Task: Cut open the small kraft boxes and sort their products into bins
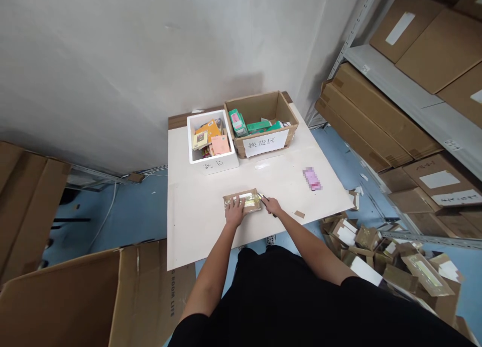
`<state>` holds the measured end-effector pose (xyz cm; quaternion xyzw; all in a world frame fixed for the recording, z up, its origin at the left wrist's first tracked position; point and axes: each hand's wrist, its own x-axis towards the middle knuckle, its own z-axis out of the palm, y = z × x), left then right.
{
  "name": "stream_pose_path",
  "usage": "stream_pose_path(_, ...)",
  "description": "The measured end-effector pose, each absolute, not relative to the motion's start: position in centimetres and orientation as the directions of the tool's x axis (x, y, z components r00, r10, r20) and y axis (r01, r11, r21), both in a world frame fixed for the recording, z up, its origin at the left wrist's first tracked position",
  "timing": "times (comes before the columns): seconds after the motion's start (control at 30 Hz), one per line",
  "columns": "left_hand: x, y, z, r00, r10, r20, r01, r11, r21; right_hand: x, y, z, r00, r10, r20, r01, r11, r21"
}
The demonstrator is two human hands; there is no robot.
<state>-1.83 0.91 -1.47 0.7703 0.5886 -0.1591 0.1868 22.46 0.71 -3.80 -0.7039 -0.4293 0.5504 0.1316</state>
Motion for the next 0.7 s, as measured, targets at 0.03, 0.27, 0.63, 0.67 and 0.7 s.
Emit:
stream_pose_path(0.03,-1.7,0.9,-1.5,0.249,0.849,-0.466,0.968,-0.228,0.101,22.4,0.7,-3.7,0.016,0.751,-0.660,0.477,-0.586,-0.655)
stream_pose_path(0.27,-1.5,1.1,-1.3,0.238,0.858,-0.455,0.971,-0.213,0.106,25.3,-1.9,-3.2,-0.076,0.718,-0.692,0.626,-0.506,-0.593)
stream_pose_path(0.63,-2.3,2.1,0.7,0.044,0.900,-0.434,0.999,-0.050,-0.001,18.0,0.9,-3.9,0.226,0.789,-0.571,0.532,-0.591,-0.606)
stream_pose_path(0.67,-2.2,1.7,0.8,0.037,0.893,-0.448,0.999,-0.048,-0.013,18.2,2.0,-3.9,0.256,0.785,-0.564,0.533,-0.602,-0.595)
stream_pose_path(0.7,-2.2,1.2,0.8,0.047,0.887,-0.460,0.998,-0.057,-0.006,18.6,3.1,-3.8,0.288,0.780,-0.556,0.530,-0.613,-0.586)
